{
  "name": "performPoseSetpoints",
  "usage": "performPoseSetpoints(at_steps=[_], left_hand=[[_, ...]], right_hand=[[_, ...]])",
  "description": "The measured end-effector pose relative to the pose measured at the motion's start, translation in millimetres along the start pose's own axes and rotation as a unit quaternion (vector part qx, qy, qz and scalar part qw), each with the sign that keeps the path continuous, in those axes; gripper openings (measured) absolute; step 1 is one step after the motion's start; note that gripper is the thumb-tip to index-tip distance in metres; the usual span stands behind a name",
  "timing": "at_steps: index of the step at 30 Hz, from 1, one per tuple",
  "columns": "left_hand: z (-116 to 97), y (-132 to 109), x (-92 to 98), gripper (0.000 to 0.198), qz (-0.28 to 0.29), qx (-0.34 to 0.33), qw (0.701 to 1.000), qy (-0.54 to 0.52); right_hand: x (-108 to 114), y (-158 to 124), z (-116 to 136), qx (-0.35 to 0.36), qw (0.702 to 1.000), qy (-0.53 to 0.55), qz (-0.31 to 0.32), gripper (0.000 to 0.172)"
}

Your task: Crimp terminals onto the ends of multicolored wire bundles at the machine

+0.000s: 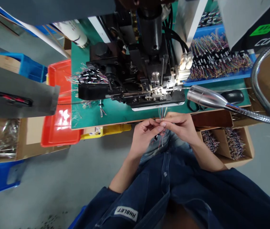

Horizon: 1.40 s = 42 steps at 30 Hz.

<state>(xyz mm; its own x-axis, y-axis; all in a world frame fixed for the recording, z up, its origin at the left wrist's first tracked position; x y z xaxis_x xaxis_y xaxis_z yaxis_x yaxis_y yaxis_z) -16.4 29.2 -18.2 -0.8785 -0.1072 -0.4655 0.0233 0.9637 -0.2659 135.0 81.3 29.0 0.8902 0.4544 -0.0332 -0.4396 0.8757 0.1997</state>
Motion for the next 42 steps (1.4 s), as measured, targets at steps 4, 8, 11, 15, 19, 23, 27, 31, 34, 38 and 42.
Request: performPoseSetpoints(at_steps=[4,8,11,15,19,23,27,31,34,38,42], left_hand=[[-5.1,-1.0,-4.2,0.027,0.014,-0.005,1.0,0.018],[-12.5,-5.8,-5.9,0.03,0.02,-0.02,0.998,0.053],[-16.7,-9.3,-6.7,0.027,0.031,-0.033,0.996,0.076],[-33.1,-9.4,-11.6,0.017,0.048,-0.127,0.981,0.139],[-45.0,-4.9,-13.7,0.013,0.031,-0.186,0.967,0.172],[-39.2,1.5,-8.6,0.02,-0.004,-0.146,0.983,0.109],[-23.8,5.5,-4.9,0.024,-0.015,-0.095,0.995,0.006],[-16.9,8.3,-3.6,0.025,-0.027,-0.098,0.994,-0.037],[-17.8,9.7,-2.5,0.027,-0.054,-0.115,0.992,-0.017],[-23.5,10.2,-2.9,0.023,-0.076,-0.164,0.984,-0.003],[-23.9,11.1,-1.9,0.019,-0.1,-0.187,0.977,0.0]], right_hand=[[-1.5,0.4,-0.8,0.001,1.0,-0.004,-0.012,0.014],[7.7,7.3,4.4,-0.005,0.995,-0.048,-0.086,0.004],[11.2,12.2,9.1,-0.014,0.992,-0.055,-0.116,0.009],[4.2,15.5,15.0,0.0,0.994,-0.063,-0.087,0.019],[2.2,16.8,23.4,0.032,0.993,-0.072,-0.089,0.018],[6.8,20.3,28.8,0.027,0.994,-0.071,-0.084,0.013],[4.4,20.2,17.8,-0.025,0.998,-0.044,-0.035,0.024],[-1.9,14.6,5.3,-0.021,0.999,-0.002,-0.046,0.021],[-4.2,12.9,1.2,-0.021,0.996,-0.027,-0.079,0.021],[-3.7,15.3,11.9,0.021,0.988,-0.104,-0.108,0.017],[-1.9,14.6,19.2,0.05,0.978,-0.161,-0.124,0.023]])
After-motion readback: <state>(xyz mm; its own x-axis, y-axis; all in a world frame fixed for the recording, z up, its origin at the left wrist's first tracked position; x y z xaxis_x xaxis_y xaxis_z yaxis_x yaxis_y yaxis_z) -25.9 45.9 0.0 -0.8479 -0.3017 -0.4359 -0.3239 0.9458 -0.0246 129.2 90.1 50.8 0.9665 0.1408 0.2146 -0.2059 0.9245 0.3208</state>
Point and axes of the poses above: each hand's wrist, its own y-axis towards the middle knuckle, its own x-axis out of the back of the hand, z = x × y, the point moved 7 cm from there along y, towards the middle knuckle, and after that the axes turned 9 degrees about -y, right-handed, at the moved point
